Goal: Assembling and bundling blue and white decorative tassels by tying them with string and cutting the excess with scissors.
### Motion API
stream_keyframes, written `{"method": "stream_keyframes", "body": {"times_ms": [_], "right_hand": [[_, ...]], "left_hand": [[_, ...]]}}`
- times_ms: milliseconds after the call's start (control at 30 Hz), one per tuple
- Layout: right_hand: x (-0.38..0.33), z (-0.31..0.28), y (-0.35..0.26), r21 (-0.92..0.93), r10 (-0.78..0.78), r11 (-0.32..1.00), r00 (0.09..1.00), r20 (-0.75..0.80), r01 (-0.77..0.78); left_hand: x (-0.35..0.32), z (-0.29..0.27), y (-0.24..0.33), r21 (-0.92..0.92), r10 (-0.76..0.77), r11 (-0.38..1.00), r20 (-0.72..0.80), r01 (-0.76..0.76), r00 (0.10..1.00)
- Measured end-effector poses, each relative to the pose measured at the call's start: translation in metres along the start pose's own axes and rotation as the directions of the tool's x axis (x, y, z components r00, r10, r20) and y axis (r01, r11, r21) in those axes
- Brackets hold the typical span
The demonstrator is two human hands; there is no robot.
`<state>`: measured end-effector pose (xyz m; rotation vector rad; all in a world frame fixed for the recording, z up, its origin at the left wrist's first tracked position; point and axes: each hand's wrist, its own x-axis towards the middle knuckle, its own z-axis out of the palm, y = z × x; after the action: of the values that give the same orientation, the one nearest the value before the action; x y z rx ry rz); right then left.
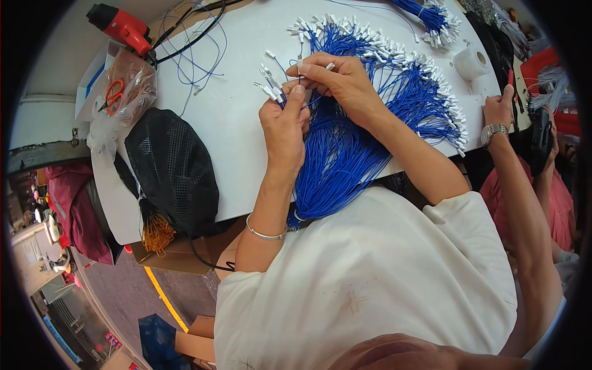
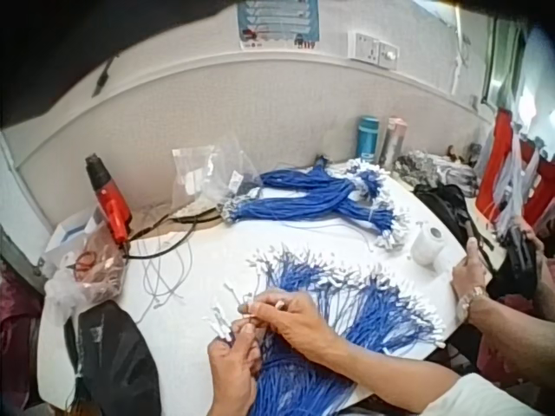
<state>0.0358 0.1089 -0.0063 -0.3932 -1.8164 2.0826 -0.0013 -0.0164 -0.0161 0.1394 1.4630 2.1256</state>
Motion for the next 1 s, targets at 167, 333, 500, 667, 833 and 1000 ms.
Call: {"method": "stream_keyframes", "body": {"times_ms": [167,333,500,667,833,1000], "right_hand": [[0.000,-0.006,0.009,-0.131,-0.116,0.984,0.993,0.019,0.118],[-0.001,-0.001,0.010,0.010,-0.017,1.000,1.000,-0.018,0.017],[0.003,-0.001,0.004,0.077,0.023,0.997,0.995,-0.102,-0.015],[0.005,0.002,-0.007,0.106,0.068,0.992,0.998,-0.008,-0.067],[0.003,-0.005,-0.002,-0.271,-0.011,0.961,0.987,0.161,0.055],[0.003,-0.004,0.005,-0.132,-0.041,0.990,0.996,0.076,0.050]], "left_hand": [[-0.001,0.001,0.000,0.019,0.008,1.000,-0.020,-0.007,1.000],[-0.003,-0.005,-0.001,0.045,0.009,0.999,0.034,-0.011,0.999],[-0.002,-0.005,-0.002,0.029,-0.003,1.000,0.080,0.001,0.997],[-0.002,-0.006,-0.003,-0.029,-0.052,0.998,0.098,0.055,0.994],[-0.001,-0.009,-0.004,0.086,-0.105,0.992,0.089,0.098,0.990],[-0.001,-0.004,-0.001,0.103,-0.087,0.991,0.018,0.085,0.996]]}}
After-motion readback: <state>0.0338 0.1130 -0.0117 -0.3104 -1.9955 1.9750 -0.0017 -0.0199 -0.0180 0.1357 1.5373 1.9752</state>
